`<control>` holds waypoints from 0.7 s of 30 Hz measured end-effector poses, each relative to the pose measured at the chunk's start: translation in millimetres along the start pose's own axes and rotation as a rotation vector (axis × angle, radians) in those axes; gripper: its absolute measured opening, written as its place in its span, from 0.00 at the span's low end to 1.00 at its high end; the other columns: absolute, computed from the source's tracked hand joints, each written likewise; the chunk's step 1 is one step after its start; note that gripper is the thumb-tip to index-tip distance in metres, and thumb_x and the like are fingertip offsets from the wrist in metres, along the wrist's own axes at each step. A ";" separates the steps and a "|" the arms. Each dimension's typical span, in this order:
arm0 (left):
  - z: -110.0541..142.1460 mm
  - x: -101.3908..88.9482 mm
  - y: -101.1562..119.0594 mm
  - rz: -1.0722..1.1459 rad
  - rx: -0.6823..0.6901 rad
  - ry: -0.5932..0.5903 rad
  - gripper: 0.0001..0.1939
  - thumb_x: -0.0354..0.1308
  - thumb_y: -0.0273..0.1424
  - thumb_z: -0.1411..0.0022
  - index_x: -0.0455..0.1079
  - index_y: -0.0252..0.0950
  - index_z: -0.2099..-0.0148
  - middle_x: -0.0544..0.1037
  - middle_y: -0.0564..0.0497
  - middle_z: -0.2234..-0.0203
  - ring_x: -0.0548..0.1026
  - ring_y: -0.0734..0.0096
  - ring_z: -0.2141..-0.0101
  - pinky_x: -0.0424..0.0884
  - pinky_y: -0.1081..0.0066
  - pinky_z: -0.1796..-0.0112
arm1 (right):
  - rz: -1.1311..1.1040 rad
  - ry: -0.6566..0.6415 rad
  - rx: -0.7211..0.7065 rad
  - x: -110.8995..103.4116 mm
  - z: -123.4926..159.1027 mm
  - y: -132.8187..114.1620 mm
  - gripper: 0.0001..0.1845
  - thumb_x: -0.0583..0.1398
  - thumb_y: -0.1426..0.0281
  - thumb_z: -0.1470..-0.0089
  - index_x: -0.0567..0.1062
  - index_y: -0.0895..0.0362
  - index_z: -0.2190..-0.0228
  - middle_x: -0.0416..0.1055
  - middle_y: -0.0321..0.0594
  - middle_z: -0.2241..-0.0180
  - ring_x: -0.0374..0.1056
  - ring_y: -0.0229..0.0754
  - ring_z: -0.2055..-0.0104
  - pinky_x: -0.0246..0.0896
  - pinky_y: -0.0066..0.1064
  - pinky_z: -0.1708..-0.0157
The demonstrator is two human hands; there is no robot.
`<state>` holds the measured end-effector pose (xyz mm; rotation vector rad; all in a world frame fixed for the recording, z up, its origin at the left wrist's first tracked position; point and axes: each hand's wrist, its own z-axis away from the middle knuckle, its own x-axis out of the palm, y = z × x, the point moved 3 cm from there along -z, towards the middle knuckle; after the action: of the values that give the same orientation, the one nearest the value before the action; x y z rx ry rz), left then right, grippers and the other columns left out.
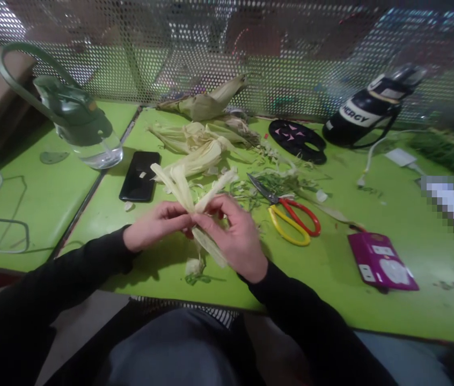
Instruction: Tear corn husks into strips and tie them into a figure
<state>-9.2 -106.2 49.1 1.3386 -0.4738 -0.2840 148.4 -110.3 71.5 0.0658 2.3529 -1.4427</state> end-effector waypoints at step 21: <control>1.3 -1.5 -3.9 0.086 -0.169 -0.092 0.10 0.65 0.28 0.44 0.70 0.30 0.74 0.71 0.56 0.80 0.69 0.79 0.76 0.69 0.73 0.67 | 0.800 -0.131 -1.074 0.4 2.9 -9.1 0.09 0.59 0.74 0.37 0.76 0.47 0.63 0.81 0.23 0.55 0.68 0.38 0.59 0.64 0.31 0.55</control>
<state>-10.9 -107.5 45.3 1.1406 -0.5710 -0.3086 146.7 -117.2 78.0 0.5137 2.2499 0.2115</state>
